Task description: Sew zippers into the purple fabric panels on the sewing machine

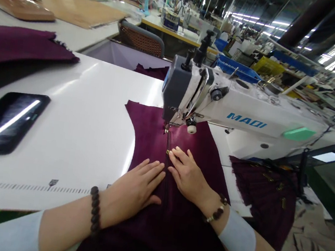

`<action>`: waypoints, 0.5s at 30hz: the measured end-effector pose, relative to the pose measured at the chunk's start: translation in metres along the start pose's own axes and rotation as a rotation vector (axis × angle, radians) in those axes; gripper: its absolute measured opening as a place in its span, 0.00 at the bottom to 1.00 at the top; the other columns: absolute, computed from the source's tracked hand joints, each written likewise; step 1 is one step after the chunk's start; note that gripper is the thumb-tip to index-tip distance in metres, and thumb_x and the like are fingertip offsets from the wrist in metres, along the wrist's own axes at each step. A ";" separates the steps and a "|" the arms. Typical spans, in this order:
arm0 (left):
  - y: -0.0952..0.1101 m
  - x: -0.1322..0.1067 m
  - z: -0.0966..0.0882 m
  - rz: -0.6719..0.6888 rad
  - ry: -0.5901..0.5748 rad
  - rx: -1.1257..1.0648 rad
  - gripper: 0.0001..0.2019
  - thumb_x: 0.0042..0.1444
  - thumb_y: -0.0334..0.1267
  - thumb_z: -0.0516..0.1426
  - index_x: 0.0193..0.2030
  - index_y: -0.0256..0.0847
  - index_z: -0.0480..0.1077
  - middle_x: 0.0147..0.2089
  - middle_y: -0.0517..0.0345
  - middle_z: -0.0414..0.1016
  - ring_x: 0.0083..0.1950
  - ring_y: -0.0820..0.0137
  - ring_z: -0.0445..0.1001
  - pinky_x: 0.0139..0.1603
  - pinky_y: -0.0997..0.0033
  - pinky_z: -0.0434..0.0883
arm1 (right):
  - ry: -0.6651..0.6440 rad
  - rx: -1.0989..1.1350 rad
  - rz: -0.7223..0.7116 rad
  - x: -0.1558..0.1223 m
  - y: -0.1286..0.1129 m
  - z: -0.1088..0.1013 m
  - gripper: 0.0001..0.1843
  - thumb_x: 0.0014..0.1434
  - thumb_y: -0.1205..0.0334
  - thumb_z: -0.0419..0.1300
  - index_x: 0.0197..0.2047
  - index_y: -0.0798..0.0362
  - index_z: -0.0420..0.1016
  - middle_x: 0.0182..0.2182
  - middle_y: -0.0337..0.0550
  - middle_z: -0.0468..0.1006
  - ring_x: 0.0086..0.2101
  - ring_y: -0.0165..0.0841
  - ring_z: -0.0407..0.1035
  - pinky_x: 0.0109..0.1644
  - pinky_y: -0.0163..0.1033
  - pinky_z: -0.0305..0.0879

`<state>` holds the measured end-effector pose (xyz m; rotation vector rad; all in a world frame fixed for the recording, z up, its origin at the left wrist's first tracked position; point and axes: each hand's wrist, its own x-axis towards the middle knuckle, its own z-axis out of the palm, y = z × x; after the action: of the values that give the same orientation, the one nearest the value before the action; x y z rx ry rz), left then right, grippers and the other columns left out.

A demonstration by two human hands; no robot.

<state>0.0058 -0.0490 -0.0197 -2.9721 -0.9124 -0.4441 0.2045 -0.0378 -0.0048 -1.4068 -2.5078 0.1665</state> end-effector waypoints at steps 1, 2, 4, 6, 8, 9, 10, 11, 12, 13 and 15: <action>0.001 0.000 0.000 0.003 -0.006 0.003 0.28 0.56 0.52 0.56 0.56 0.32 0.65 0.57 0.41 0.67 0.59 0.56 0.65 0.61 0.54 0.62 | -0.002 -0.006 0.000 0.000 0.000 0.000 0.21 0.64 0.64 0.46 0.59 0.58 0.62 0.55 0.53 0.66 0.59 0.40 0.56 0.62 0.56 0.52; 0.001 0.001 -0.001 0.008 -0.011 0.006 0.29 0.55 0.52 0.56 0.56 0.32 0.65 0.58 0.41 0.67 0.60 0.56 0.64 0.61 0.53 0.62 | -0.004 -0.012 0.002 0.001 0.000 0.000 0.21 0.64 0.64 0.46 0.59 0.59 0.62 0.55 0.53 0.66 0.59 0.40 0.56 0.62 0.56 0.52; -0.001 0.001 -0.001 0.019 -0.016 0.009 0.29 0.55 0.52 0.56 0.56 0.31 0.65 0.58 0.41 0.67 0.60 0.56 0.64 0.61 0.53 0.62 | -0.009 -0.021 0.006 0.002 0.001 0.001 0.21 0.64 0.64 0.46 0.59 0.60 0.62 0.55 0.53 0.66 0.59 0.40 0.55 0.63 0.55 0.51; -0.003 0.002 -0.001 0.020 -0.015 0.007 0.29 0.55 0.52 0.56 0.56 0.31 0.65 0.58 0.41 0.67 0.60 0.55 0.64 0.61 0.53 0.62 | -0.015 -0.025 0.006 0.004 0.001 0.000 0.22 0.64 0.64 0.46 0.59 0.60 0.62 0.55 0.53 0.66 0.59 0.40 0.55 0.63 0.55 0.51; -0.006 0.003 0.000 0.015 -0.012 0.007 0.29 0.55 0.52 0.56 0.56 0.31 0.65 0.58 0.40 0.66 0.60 0.55 0.64 0.61 0.52 0.62 | -0.019 -0.028 0.013 0.006 0.002 0.000 0.22 0.64 0.64 0.45 0.59 0.60 0.62 0.55 0.53 0.66 0.59 0.40 0.55 0.63 0.55 0.51; -0.007 0.003 0.001 0.017 -0.012 0.010 0.29 0.55 0.52 0.57 0.56 0.31 0.65 0.58 0.40 0.66 0.60 0.55 0.64 0.60 0.52 0.62 | -0.021 -0.031 0.019 0.008 0.002 0.000 0.22 0.64 0.64 0.45 0.59 0.60 0.62 0.55 0.53 0.66 0.59 0.40 0.55 0.63 0.55 0.51; -0.009 0.004 0.001 0.019 -0.012 0.016 0.28 0.55 0.52 0.57 0.56 0.32 0.65 0.58 0.40 0.66 0.60 0.55 0.64 0.60 0.52 0.63 | -0.026 -0.035 0.027 0.010 0.003 0.000 0.22 0.64 0.64 0.45 0.59 0.60 0.61 0.55 0.53 0.66 0.59 0.40 0.55 0.63 0.55 0.51; -0.010 0.005 0.002 0.023 -0.013 0.023 0.28 0.55 0.51 0.57 0.56 0.32 0.65 0.58 0.40 0.66 0.60 0.54 0.64 0.60 0.52 0.63 | -0.031 -0.038 0.034 0.012 0.003 -0.001 0.22 0.65 0.64 0.45 0.59 0.61 0.61 0.55 0.54 0.66 0.59 0.40 0.55 0.63 0.55 0.51; -0.012 0.007 0.002 0.027 -0.013 0.030 0.28 0.55 0.51 0.57 0.55 0.31 0.66 0.58 0.40 0.66 0.60 0.54 0.64 0.60 0.52 0.63 | -0.036 -0.042 0.040 0.014 0.004 -0.001 0.22 0.65 0.63 0.45 0.59 0.61 0.61 0.55 0.54 0.66 0.59 0.41 0.54 0.63 0.55 0.51; -0.014 0.008 0.002 0.032 -0.009 0.037 0.28 0.55 0.51 0.57 0.55 0.31 0.66 0.58 0.40 0.66 0.59 0.54 0.65 0.60 0.52 0.63 | -0.038 -0.046 0.044 0.016 0.005 0.000 0.22 0.65 0.63 0.45 0.60 0.62 0.61 0.55 0.54 0.66 0.59 0.41 0.54 0.63 0.55 0.51; -0.019 0.011 0.002 0.038 0.000 0.047 0.27 0.55 0.50 0.57 0.55 0.30 0.66 0.58 0.39 0.67 0.59 0.54 0.65 0.59 0.52 0.64 | -0.038 -0.057 0.053 0.020 0.006 0.000 0.22 0.65 0.63 0.45 0.60 0.61 0.60 0.55 0.54 0.66 0.59 0.40 0.54 0.63 0.55 0.51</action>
<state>0.0046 -0.0271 -0.0206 -2.9410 -0.8521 -0.4163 0.1997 -0.0176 -0.0030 -1.5068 -2.5261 0.1338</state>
